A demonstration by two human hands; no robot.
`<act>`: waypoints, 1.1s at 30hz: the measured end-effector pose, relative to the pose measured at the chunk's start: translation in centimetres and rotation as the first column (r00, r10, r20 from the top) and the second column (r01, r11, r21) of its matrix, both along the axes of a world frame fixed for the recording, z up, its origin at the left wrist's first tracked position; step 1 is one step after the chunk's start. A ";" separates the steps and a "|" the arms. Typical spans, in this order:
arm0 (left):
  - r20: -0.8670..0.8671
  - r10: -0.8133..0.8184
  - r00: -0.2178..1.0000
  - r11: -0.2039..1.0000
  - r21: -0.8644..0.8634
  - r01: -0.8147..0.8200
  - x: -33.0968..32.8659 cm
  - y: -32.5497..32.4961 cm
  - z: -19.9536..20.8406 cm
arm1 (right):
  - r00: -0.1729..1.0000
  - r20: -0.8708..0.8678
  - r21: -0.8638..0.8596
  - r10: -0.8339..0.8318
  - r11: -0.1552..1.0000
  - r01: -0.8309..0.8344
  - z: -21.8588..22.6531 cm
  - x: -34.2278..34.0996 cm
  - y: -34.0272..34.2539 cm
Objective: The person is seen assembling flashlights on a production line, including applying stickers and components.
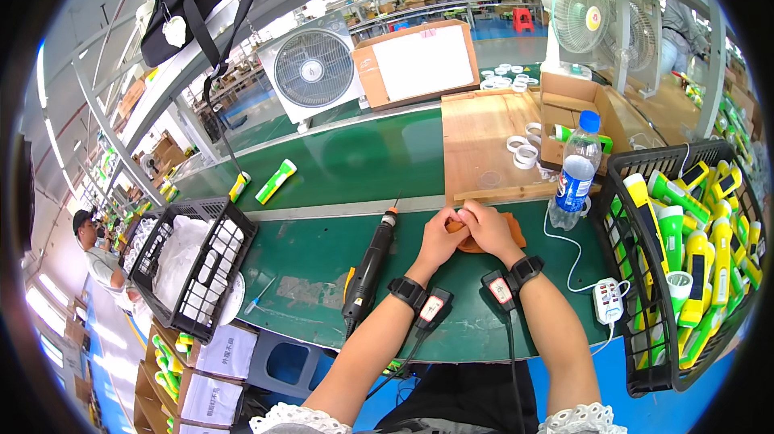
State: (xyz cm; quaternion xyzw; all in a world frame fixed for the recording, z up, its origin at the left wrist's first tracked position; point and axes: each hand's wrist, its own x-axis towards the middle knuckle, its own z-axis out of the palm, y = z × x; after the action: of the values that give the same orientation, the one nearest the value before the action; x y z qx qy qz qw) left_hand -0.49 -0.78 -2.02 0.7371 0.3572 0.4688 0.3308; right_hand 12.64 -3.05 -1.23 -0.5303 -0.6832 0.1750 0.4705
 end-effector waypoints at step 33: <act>0.044 -0.073 0.996 0.996 -0.039 0.075 0.4 -0.6 0.4 | 0.791 -0.611 -0.092 -0.020 0.995 -0.047 0.1 0.4 0.7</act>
State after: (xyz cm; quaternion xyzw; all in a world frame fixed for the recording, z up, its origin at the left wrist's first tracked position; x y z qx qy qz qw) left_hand -0.14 -1.35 -1.67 0.7328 0.3320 0.4644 0.3703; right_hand 12.99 -2.39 -1.08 -0.4639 -0.4885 0.3750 0.6368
